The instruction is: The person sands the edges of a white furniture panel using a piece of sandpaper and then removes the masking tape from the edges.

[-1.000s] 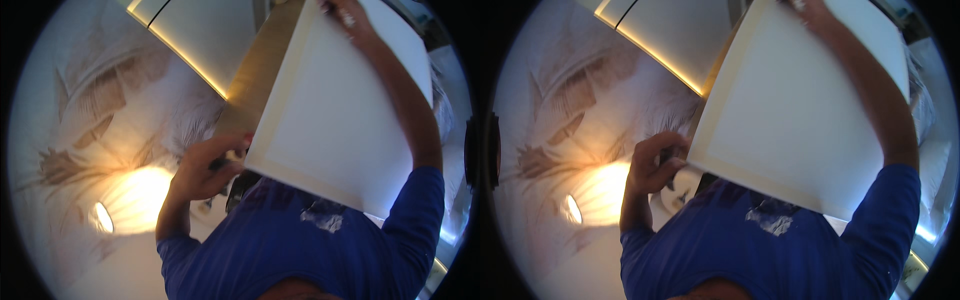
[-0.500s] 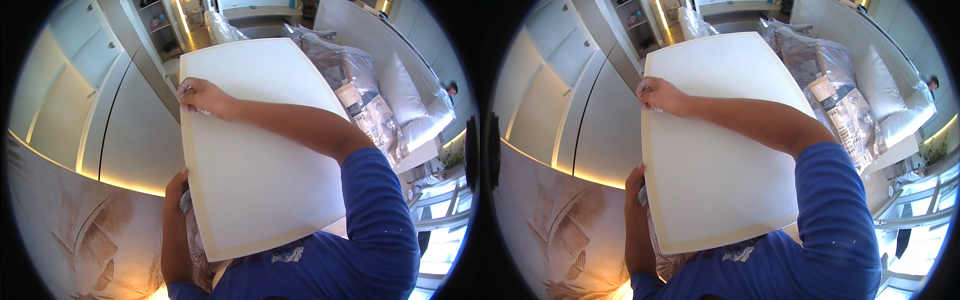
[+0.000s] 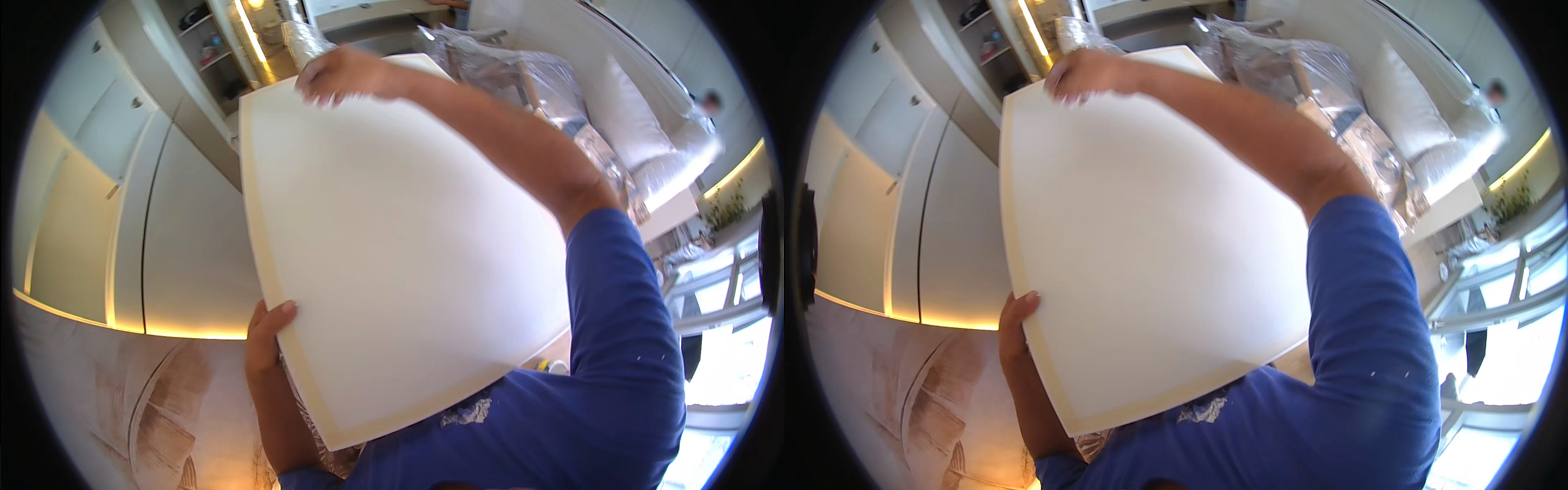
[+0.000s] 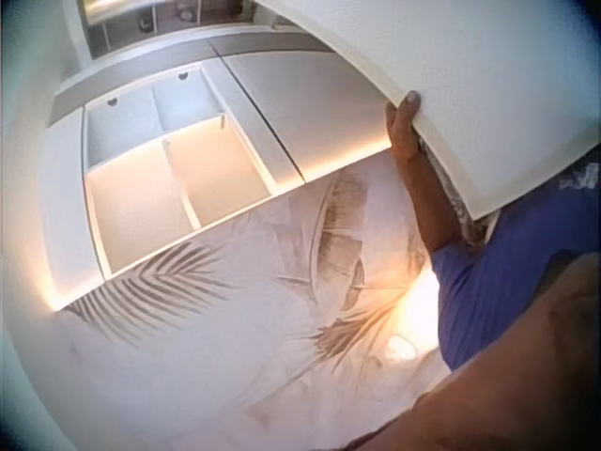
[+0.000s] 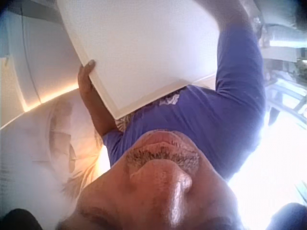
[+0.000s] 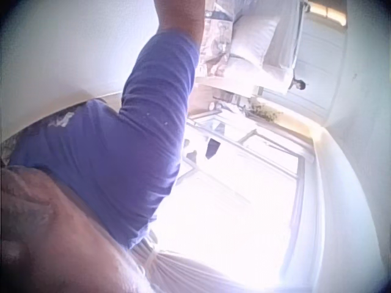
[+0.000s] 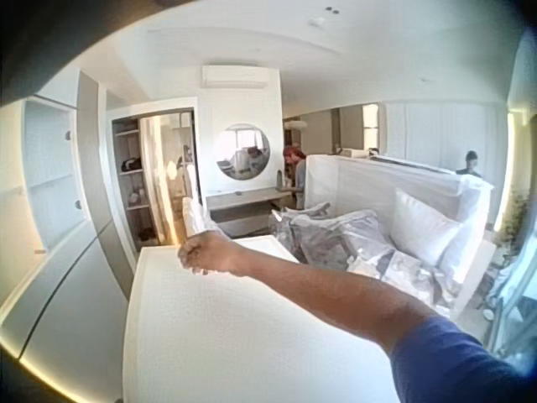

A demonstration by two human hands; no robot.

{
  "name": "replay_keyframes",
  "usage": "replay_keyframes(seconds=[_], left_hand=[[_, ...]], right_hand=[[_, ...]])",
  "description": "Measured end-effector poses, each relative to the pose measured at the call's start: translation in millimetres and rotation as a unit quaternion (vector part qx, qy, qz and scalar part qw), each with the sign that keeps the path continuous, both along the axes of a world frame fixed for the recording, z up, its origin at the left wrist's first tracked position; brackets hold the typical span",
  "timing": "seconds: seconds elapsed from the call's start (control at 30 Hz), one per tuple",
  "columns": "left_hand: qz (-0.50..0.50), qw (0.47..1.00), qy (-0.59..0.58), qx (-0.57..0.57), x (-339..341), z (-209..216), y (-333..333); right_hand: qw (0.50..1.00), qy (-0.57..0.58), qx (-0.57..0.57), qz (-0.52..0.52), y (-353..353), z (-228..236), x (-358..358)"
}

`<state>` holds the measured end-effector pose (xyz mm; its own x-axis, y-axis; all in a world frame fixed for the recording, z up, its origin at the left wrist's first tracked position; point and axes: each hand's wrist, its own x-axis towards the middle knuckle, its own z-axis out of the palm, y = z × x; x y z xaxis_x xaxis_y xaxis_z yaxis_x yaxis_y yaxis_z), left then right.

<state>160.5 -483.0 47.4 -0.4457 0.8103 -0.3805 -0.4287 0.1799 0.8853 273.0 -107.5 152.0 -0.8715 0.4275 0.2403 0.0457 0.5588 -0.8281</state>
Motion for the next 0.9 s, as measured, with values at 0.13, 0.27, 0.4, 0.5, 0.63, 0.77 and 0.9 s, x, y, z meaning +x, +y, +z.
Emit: replay_keyframes(seconds=[0.13, 0.27, 0.4, 0.5, 0.63, 0.77, 0.9], left_hand=[[0.009, 1.000, 0.020, -0.010, 1.3, -5.9, 3.2], [0.022, 1.000, 0.012, 0.000, -0.6, -11.2, -0.5], [0.027, 1.000, -0.004, 0.001, 2.4, -12.7, 4.8], [0.004, 1.000, 0.003, -0.013, -5.0, -18.3, -0.4], [0.042, 0.999, -0.010, -0.009, 1.2, -16.7, -1.4], [0.043, 0.999, -0.021, -0.011, -1.3, -25.1, 0.7], [0.051, 0.999, -0.016, -0.008, -1.8, -27.7, 0.0]], right_hand=[[0.847, -0.180, 0.481, -0.135, 109.4, 16.0, 94.1], [0.767, -0.277, 0.504, -0.284, 151.1, 17.4, 139.3], [0.804, -0.221, 0.473, -0.285, 208.9, -18.8, 155.1], [0.811, -0.241, 0.467, -0.257, 221.9, -35.8, 128.9], [0.791, -0.259, 0.509, -0.217, 233.5, -37.7, 106.6], [0.782, -0.295, 0.531, -0.139, 251.1, -16.4, 106.8], [0.749, -0.346, 0.554, -0.111, 242.6, -0.7, 92.7]])
